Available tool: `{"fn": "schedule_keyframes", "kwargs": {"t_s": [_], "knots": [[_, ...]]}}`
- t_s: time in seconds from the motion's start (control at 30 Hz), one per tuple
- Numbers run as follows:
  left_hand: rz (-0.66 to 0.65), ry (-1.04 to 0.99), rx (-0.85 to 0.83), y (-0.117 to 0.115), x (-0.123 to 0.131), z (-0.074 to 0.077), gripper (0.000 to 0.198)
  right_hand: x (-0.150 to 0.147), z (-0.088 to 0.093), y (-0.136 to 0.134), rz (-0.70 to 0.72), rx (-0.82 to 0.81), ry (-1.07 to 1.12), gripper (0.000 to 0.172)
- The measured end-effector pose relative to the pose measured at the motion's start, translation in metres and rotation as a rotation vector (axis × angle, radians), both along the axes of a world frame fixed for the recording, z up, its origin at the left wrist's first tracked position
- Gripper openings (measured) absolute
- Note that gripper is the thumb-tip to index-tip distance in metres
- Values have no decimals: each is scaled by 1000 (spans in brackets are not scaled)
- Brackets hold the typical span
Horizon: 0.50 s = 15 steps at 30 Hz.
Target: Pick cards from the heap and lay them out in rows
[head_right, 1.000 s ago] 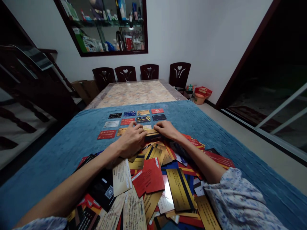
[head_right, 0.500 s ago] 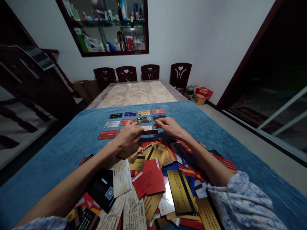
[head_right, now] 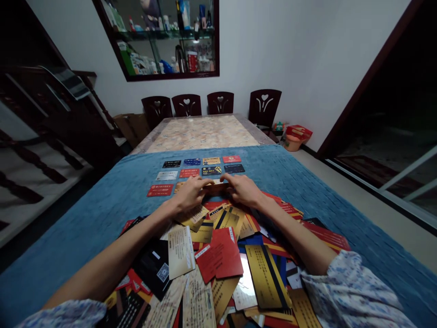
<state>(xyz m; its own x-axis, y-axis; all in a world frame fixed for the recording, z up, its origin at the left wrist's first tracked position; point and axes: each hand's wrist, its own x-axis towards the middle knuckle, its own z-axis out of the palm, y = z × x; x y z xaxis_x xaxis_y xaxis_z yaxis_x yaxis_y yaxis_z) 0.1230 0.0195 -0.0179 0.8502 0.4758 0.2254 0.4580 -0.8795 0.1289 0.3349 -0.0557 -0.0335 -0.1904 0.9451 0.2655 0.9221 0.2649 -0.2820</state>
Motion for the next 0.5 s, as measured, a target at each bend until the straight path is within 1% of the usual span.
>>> {"fn": "schedule_keyframes", "kwargs": {"t_s": [0.07, 0.13, 0.27, 0.4, 0.5], "knots": [[19, -3, 21, -1, 1, -2, 33, -2, -2, -1, -15, 29, -79, 34], [31, 16, 55, -3, 1, -3, 28, -4, -4, -2, -31, 51, -134, 31], [46, 69, 139, -7, 1, -3, 24, -5, -9, -3, -50, 72, -145, 28], [30, 80, 180, -10, 1, -5, 31, -5, -14, -2, -52, 75, -136, 28], [31, 87, 153, -11, 0, -7, 38, -4, -16, -1, -48, 53, -118, 30]]}}
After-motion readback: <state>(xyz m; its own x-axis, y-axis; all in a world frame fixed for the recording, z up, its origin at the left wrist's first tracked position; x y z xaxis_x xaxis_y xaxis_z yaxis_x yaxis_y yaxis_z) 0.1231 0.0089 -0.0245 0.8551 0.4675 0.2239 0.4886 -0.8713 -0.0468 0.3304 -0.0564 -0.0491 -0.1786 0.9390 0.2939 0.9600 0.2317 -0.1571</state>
